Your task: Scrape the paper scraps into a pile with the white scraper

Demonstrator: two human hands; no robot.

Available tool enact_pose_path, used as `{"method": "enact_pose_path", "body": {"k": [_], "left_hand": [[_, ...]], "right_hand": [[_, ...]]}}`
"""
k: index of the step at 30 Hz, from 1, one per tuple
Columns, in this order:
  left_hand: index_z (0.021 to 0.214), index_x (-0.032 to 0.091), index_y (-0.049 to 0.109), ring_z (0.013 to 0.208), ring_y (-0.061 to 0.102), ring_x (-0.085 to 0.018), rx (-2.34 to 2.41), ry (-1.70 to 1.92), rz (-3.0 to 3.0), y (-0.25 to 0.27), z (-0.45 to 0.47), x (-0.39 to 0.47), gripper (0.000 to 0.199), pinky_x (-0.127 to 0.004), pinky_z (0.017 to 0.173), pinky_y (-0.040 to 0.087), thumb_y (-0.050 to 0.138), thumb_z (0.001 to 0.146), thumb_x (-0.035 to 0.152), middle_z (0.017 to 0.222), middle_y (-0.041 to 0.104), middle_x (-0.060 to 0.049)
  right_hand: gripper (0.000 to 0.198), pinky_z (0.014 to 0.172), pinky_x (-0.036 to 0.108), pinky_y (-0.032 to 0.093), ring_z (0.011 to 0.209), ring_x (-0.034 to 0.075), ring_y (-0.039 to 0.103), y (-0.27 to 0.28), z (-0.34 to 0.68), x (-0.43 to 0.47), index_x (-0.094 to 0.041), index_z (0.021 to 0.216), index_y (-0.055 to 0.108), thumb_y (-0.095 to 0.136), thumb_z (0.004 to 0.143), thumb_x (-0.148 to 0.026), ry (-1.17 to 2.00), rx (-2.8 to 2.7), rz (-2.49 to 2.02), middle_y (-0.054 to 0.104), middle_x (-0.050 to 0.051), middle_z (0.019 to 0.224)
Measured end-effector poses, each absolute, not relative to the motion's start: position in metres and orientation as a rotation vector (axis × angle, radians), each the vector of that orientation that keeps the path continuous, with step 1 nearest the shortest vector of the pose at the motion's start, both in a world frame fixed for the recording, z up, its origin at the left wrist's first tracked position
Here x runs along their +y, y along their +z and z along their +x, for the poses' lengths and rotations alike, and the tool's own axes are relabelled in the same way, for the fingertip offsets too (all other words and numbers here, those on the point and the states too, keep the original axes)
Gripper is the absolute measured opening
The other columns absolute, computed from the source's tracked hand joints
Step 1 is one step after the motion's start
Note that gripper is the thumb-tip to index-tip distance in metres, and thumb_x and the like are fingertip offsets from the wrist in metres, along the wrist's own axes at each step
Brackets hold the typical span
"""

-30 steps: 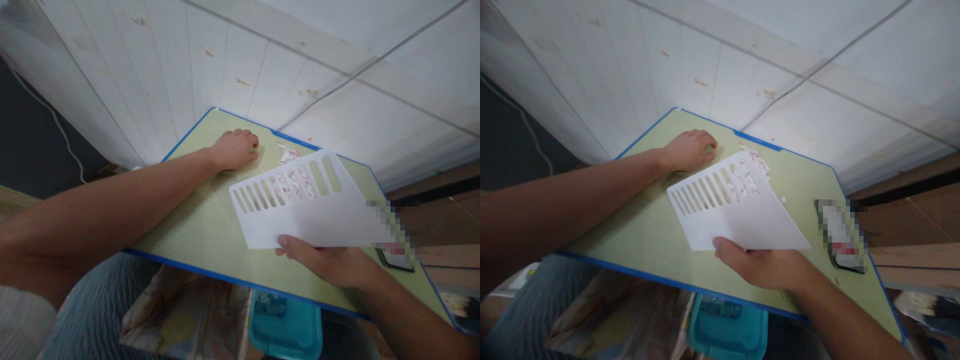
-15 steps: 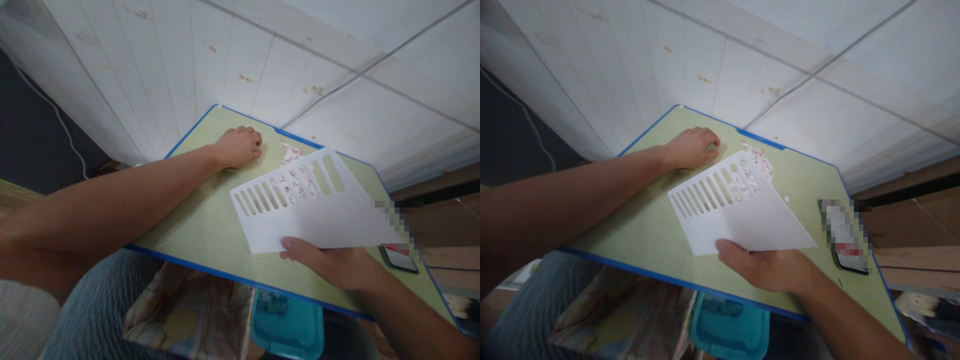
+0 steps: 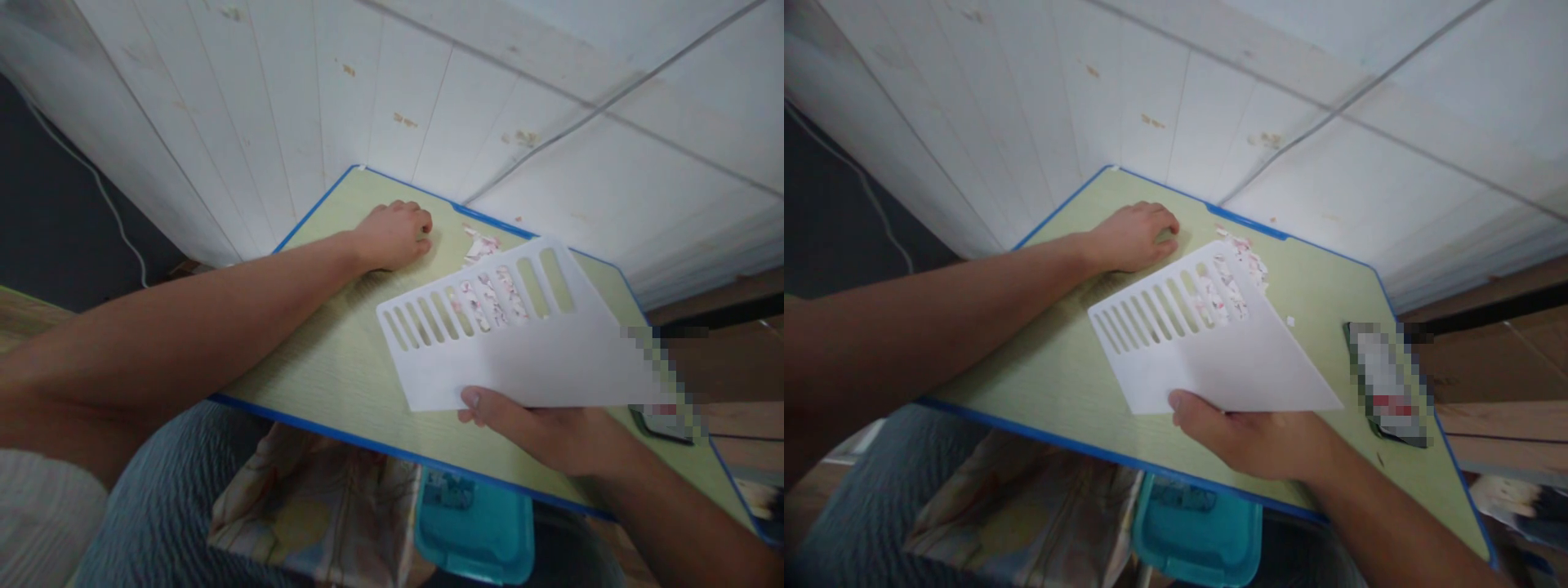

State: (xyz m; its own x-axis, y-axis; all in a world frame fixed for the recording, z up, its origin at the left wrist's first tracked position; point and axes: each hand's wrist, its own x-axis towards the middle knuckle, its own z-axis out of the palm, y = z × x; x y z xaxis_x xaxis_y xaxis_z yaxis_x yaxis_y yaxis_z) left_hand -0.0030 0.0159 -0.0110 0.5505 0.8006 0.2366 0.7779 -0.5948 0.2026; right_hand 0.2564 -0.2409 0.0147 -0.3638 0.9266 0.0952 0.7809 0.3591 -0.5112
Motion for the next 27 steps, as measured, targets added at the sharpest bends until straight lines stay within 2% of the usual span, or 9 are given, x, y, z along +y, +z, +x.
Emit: {"method": "enact_pose_path", "body": {"k": [4, 7, 9, 11, 14, 17, 21, 24, 27], "left_hand": [[0.153, 0.029, 0.085, 0.155, 0.071, -0.036, 1.409, 0.454, 2.68, -0.011, 0.0, 0.017, 0.046, -0.053, 0.133, 0.057, 0.062, 0.116, 0.042, 0.162, 0.081, -0.014], [0.154, 0.031, 0.084, 0.154, 0.071, -0.035, 1.409, 0.45, 2.688, -0.012, 0.001, 0.018, 0.045, -0.052, 0.133, 0.057, 0.062, 0.116, 0.042, 0.16, 0.081, -0.012], [0.155, 0.033, 0.084, 0.154, 0.071, -0.035, 1.405, 0.463, 2.694, -0.012, 0.0, 0.019, 0.045, -0.051, 0.133, 0.057, 0.063, 0.117, 0.042, 0.158, 0.082, -0.01], [0.155, 0.034, 0.084, 0.154, 0.071, -0.035, 1.405, 0.473, 2.693, -0.013, 0.0, 0.019, 0.045, -0.052, 0.133, 0.058, 0.064, 0.116, 0.042, 0.157, 0.082, -0.01], [0.156, 0.035, 0.084, 0.152, 0.072, -0.036, 1.403, 0.496, 2.688, -0.015, -0.001, 0.02, 0.045, -0.054, 0.132, 0.059, 0.065, 0.116, 0.042, 0.154, 0.083, -0.01], [0.159, 0.036, 0.083, 0.151, 0.072, -0.036, 1.388, 0.518, 2.695, -0.016, -0.001, 0.021, 0.047, -0.054, 0.132, 0.058, 0.065, 0.116, 0.043, 0.152, 0.083, -0.01], [0.161, 0.034, 0.082, 0.155, 0.069, -0.037, 1.394, 0.476, 2.678, -0.014, 0.0, 0.019, 0.049, -0.055, 0.134, 0.055, 0.064, 0.117, 0.043, 0.159, 0.08, -0.012], [0.165, 0.033, 0.08, 0.159, 0.067, -0.04, 1.405, 0.433, 2.657, -0.012, 0.001, 0.018, 0.054, -0.057, 0.137, 0.052, 0.069, 0.113, 0.044, 0.168, 0.077, -0.013], [0.167, 0.035, 0.079, 0.159, 0.067, -0.041, 1.403, 0.449, 2.65, -0.013, 0.002, 0.019, 0.058, -0.059, 0.137, 0.052, 0.073, 0.111, 0.043, 0.168, 0.077, -0.012]], "right_hand": [[0.036, 0.136, 0.059, 0.068, 0.123, 0.04, 0.096, 0.025, 0.248, -0.243, -0.039, 0.084, 0.092, 0.079, 0.114, -0.053, 0.545, -2.349, -1.45, 0.094, 0.003, 0.085], [0.037, 0.133, 0.056, 0.07, 0.112, 0.038, 0.097, 0.037, 0.237, -0.241, -0.039, 0.077, 0.088, 0.079, 0.112, -0.049, 0.542, -2.384, -1.387, 0.092, 0.002, 0.079], [0.029, 0.129, 0.053, 0.073, 0.118, 0.038, 0.096, 0.046, 0.229, -0.24, -0.039, 0.08, 0.089, 0.081, 0.107, -0.044, 0.627, -2.404, -1.377, 0.093, 0.002, 0.082], [0.014, 0.126, 0.051, 0.074, 0.132, 0.039, 0.094, 0.052, 0.223, -0.239, -0.038, 0.091, 0.093, 0.084, 0.101, -0.04, 0.714, -2.384, -1.368, 0.096, 0.003, 0.091], [0.009, 0.124, 0.049, 0.075, 0.142, 0.04, 0.09, 0.055, 0.221, -0.238, -0.038, 0.094, 0.094, 0.086, 0.097, -0.039, 0.794, -2.351, -1.364, 0.098, 0.003, 0.099], [0.023, 0.116, 0.047, 0.078, 0.122, 0.037, 0.095, 0.054, 0.225, -0.237, -0.038, 0.081, 0.09, 0.085, 0.103, -0.042, 0.89, -2.34, -1.365, 0.095, 0.001, 0.088], [0.037, 0.088, 0.04, 0.08, 0.081, 0.028, 0.093, 0.045, 0.236, -0.237, -0.036, 0.09, 0.097, 0.077, 0.119, -0.047, 1.003, -2.221, -1.33, 0.093, -0.001, 0.083], [0.04, 0.079, 0.039, 0.077, 0.076, 0.028, 0.092, 0.038, 0.241, -0.237, -0.036, 0.093, 0.098, 0.078, 0.123, -0.055, 0.974, -2.197, -1.324, 0.095, -0.001, 0.085], [0.04, 0.083, 0.04, 0.078, 0.075, 0.028, 0.091, 0.037, 0.241, -0.237, -0.037, 0.09, 0.097, 0.079, 0.121, -0.055, 0.929, -2.213, -1.365, 0.093, -0.001, 0.081]]}}
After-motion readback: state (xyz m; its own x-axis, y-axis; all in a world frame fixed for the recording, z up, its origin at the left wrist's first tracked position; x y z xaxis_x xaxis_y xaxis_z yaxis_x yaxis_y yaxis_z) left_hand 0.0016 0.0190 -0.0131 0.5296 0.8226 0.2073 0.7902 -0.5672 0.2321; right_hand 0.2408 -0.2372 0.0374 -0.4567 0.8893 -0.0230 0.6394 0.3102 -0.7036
